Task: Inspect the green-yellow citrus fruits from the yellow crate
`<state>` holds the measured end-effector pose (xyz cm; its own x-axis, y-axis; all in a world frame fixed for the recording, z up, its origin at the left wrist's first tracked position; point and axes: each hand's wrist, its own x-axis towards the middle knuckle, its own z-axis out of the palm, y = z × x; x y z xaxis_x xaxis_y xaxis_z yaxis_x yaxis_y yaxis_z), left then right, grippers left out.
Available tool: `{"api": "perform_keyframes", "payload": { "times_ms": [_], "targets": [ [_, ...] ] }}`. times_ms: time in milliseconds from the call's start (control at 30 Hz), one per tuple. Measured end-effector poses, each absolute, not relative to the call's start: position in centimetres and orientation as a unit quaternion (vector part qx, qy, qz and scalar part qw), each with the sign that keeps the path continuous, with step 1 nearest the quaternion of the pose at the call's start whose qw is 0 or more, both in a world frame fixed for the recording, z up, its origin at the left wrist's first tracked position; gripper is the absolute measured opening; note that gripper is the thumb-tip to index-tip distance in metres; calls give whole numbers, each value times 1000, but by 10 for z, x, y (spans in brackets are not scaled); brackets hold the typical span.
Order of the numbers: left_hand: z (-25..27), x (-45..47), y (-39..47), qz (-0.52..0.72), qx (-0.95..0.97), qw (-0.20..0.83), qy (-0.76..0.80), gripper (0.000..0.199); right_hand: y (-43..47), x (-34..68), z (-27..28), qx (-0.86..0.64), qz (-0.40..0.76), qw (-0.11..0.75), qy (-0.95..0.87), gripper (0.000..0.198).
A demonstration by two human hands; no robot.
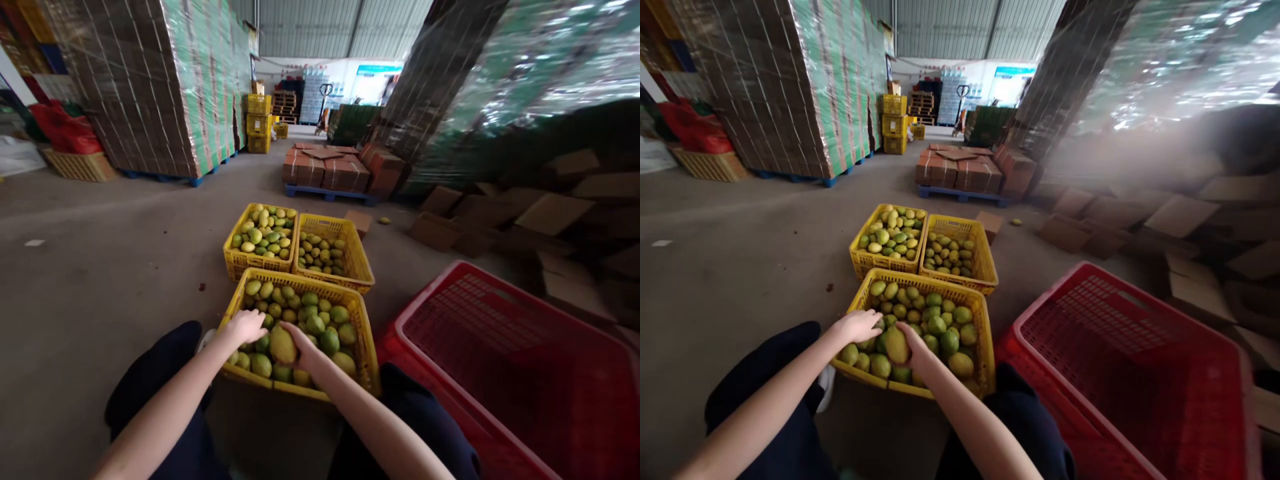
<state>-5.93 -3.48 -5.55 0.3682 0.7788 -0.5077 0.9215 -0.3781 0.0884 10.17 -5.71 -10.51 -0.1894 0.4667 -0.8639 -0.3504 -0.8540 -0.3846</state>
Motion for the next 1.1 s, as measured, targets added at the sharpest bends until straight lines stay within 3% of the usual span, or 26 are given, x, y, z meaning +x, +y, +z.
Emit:
{"api": "perform_keyframes", "payload": {
  "times_ms": [133,333,533,733,1000,1100],
  "targets": [
    [-56,-65,-37,-202,803,187,528,45,-33,118,-88,-595,733,322,-68,20],
    [-68,-68,-41,-227,785,197,542,49,30,182,-37,-510,634,575,-84,29],
    [-86,-57,-31,-252,772,221,540,46,17,196,-33,-460,698,546,-50,30],
    [-119,-56,-38,-231,777,251,528,39,8,208,-21,-458,660,595,-17,34],
    [-161,-80,-20,-221,747,264,568,22,-24,231,-18,-484,646,590,18,33],
    [-167,-83,7,-177,742,240,601,29,-37,239,-23,-484,655,579,26,28]
  ]
}}
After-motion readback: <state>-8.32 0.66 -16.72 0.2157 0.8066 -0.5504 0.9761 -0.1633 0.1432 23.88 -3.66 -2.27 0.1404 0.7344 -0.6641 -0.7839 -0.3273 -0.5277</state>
